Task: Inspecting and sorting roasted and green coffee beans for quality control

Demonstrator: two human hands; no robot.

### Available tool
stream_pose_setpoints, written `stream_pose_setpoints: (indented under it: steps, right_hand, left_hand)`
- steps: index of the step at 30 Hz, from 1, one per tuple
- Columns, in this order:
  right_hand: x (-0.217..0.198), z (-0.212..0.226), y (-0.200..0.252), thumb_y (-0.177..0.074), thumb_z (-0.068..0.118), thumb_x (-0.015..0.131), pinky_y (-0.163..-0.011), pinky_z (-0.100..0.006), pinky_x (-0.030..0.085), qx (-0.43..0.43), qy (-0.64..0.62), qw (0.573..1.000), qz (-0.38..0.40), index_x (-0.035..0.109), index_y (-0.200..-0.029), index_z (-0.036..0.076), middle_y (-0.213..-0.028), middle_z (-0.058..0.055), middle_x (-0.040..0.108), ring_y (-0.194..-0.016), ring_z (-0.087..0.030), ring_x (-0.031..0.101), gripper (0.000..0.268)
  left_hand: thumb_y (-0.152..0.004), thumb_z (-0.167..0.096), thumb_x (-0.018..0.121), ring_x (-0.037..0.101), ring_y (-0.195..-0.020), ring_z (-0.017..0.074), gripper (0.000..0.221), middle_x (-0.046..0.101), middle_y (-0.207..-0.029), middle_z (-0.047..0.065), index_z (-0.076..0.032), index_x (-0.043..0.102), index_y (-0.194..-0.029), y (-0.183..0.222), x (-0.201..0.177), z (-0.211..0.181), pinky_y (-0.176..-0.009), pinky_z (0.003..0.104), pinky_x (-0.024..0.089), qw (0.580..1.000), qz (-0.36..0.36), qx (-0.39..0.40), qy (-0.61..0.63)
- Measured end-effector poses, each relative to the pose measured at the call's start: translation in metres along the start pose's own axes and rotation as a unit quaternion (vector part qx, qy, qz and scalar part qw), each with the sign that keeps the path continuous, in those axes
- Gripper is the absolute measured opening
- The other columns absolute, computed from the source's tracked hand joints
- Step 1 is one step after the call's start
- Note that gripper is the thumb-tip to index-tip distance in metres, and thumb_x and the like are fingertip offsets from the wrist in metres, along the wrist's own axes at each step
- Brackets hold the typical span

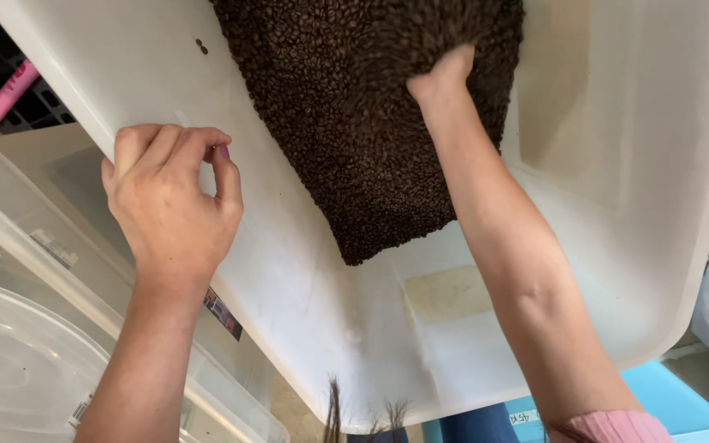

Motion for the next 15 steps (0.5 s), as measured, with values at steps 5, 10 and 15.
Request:
stream_pose_setpoints:
  steps: [5, 10, 15]
  right_hand:
    - [0.061, 0.014, 0.027, -0.097, 0.034, 0.045, -0.102, -0.062, 0.014, -0.022, 0.013, 0.992, 0.126, 0.027, -0.155, 0.011, -0.150, -0.017, 0.029, -0.129, -0.040, 0.031, 0.065]
    - [0.046, 0.017, 0.074, -0.085, 0.065, 0.053, -0.117, -0.070, 0.026, -0.155, 0.264, 0.934, 0.186, 0.026, -0.162, 0.016, -0.168, -0.022, 0.033, -0.151, -0.046, 0.038, 0.094]
    - [-0.116, 0.000, 0.110, -0.102, 0.025, 0.038, -0.121, -0.043, 0.037, -0.259, 0.348, 0.884, -0.177, 0.040, -0.152, 0.007, -0.157, -0.013, 0.049, -0.143, -0.028, 0.050, 0.054]
  left_hand:
    - [-0.094, -0.007, 0.071, 0.057, -0.101, 0.0202, 0.013, 0.065, -0.083, -0.007, -0.018, 0.078, -0.096, 0.000, -0.001, -0.001, -0.064, 0.036, 0.039, 1.000, -0.004, -0.003, -0.001]
    - [-0.094, -0.005, 0.071, 0.058, -0.100, 0.0211, 0.013, 0.064, -0.081, -0.005, -0.016, 0.078, -0.096, -0.002, -0.003, -0.002, -0.061, 0.037, 0.037, 1.000, -0.007, -0.004, 0.003]
    - [-0.093, -0.005, 0.071, 0.057, -0.098, 0.0210, 0.013, 0.064, -0.081, -0.005, -0.017, 0.076, -0.093, -0.003, -0.003, -0.002, -0.063, 0.036, 0.036, 1.000, -0.011, -0.005, 0.012]
Point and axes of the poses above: each hand's wrist, its own y-axis away from the middle knuckle, its own x-axis out of the palm, z = x × y, the point moved 10 cm from there along -y, towards the middle knuckle
